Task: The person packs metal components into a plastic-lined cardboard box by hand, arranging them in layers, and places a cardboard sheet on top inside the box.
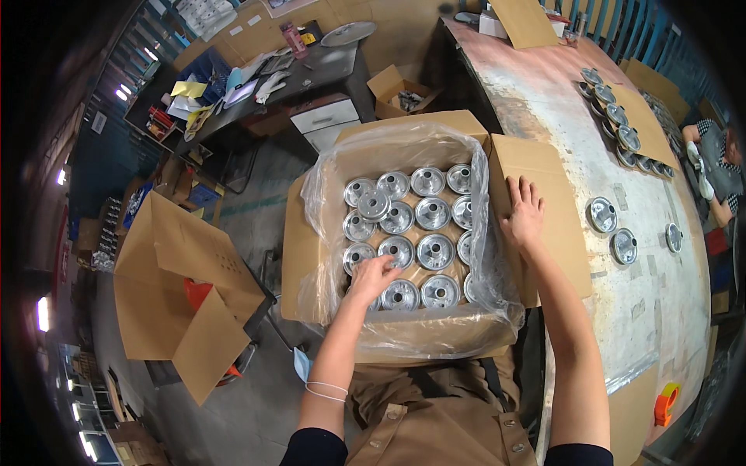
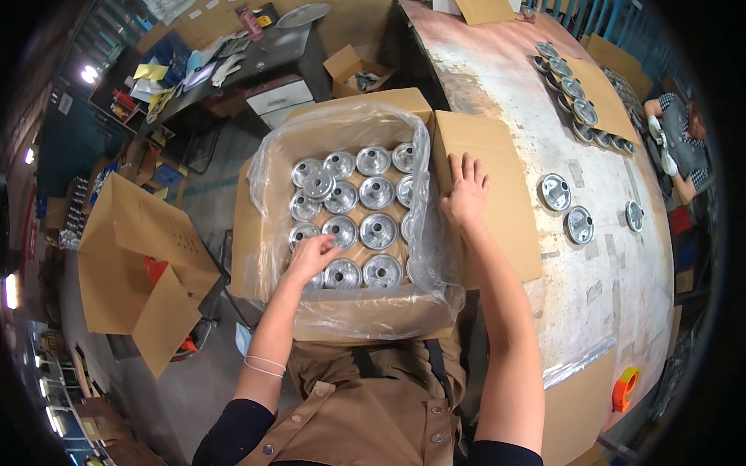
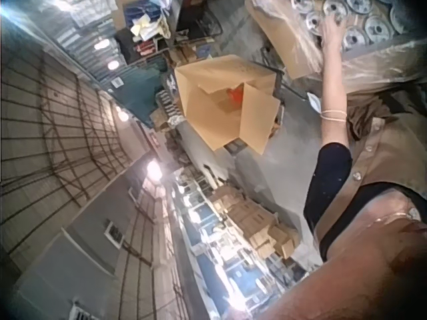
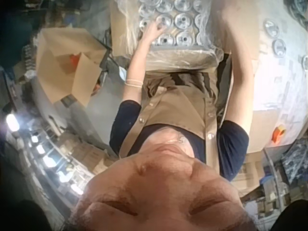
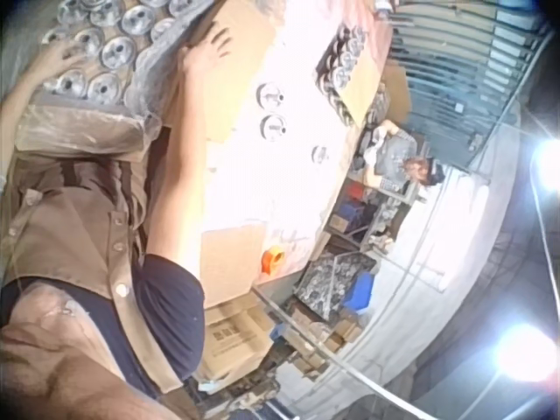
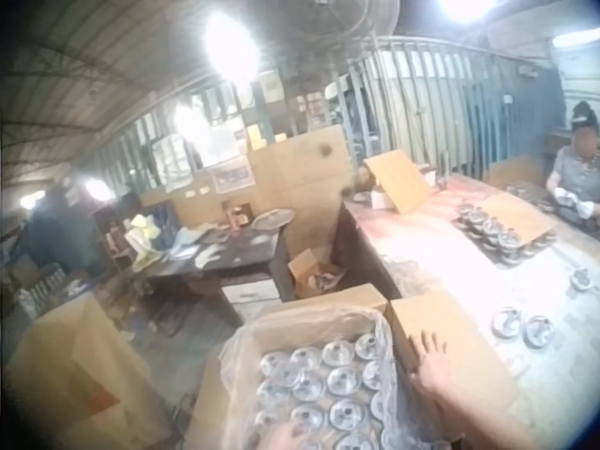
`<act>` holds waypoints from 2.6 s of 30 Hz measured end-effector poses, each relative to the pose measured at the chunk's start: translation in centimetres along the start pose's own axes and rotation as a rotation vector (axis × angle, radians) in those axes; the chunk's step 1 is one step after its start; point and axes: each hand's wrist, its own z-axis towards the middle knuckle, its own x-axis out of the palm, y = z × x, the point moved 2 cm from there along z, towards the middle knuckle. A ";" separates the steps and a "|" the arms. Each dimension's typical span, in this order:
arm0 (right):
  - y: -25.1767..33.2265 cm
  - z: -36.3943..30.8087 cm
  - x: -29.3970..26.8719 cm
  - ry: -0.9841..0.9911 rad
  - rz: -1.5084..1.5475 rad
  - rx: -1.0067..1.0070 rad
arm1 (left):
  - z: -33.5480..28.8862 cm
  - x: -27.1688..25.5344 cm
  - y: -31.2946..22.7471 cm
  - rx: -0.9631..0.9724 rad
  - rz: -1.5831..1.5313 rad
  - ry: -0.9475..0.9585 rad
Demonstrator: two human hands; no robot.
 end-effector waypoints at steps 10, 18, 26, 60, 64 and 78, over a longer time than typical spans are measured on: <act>0.0 0.0 -0.1 0.007 -0.027 0.004 | 0.3 1.3 2.7 -0.128 0.047 0.253; 0.1 -0.1 -0.3 0.002 -0.026 -0.005 | 0.6 1.5 2.8 -0.141 0.030 0.298; 0.2 0.0 -0.3 0.030 -0.039 0.007 | 0.7 1.6 3.1 -0.157 0.021 0.305; 0.0 0.1 0.2 0.026 -0.072 0.020 | 0.9 1.8 3.3 -0.149 0.037 0.307; 0.1 0.2 0.2 0.044 -0.047 0.008 | 0.9 1.9 3.5 -0.166 0.027 0.320; -0.1 0.3 0.3 0.039 -0.035 0.015 | 0.8 1.7 3.3 -0.163 0.024 0.324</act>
